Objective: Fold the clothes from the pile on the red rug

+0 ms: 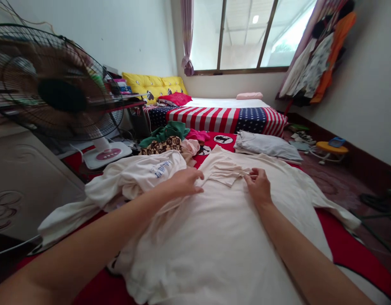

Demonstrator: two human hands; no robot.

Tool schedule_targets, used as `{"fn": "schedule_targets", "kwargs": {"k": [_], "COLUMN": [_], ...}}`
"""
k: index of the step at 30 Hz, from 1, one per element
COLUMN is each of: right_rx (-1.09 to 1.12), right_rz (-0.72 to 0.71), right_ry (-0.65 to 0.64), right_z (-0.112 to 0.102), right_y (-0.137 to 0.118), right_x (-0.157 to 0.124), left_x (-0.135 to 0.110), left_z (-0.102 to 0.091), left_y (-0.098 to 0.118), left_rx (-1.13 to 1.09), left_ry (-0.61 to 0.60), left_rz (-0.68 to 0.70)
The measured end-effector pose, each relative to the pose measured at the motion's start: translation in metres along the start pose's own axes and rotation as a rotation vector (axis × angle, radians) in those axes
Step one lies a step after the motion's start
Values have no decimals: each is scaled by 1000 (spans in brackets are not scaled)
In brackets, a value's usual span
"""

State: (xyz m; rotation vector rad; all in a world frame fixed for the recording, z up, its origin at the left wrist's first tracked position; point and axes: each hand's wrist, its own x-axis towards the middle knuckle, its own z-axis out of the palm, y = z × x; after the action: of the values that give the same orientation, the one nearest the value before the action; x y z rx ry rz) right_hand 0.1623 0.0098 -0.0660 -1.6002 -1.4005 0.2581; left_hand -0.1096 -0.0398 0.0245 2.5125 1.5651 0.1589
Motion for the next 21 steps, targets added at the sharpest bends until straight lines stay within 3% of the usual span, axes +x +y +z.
{"fn": "schedule_targets", "kwargs": {"k": [2, 5, 7, 10, 13, 16, 21], "right_rx": [-91, -345, -512, -594, -481, -338, 107], "right_rz": [-19, -78, -70, 71, 201, 230, 317], "right_ry": [-11, -82, -174, -313, -370, -355, -289], "right_z": [1, 3, 3, 4, 7, 13, 20], "right_y": [-3, -15, -28, -47, -56, -59, -72], "right_x": [-1, -3, -1, 6, 14, 15, 22], "left_x": [-37, -83, -103, -118, -123, -126, -123], "left_z": [-11, -12, -8, -1, 0, -3, -13], "left_y": [-4, -2, 1, 4, 3, 2, 10], "left_rx": [135, 278, 330, 362, 337, 298, 160], "left_ry": [42, -44, -101, -155, -152, -91, -22], "left_rz": [-96, -196, -227, -248, -234, -227, -206]}}
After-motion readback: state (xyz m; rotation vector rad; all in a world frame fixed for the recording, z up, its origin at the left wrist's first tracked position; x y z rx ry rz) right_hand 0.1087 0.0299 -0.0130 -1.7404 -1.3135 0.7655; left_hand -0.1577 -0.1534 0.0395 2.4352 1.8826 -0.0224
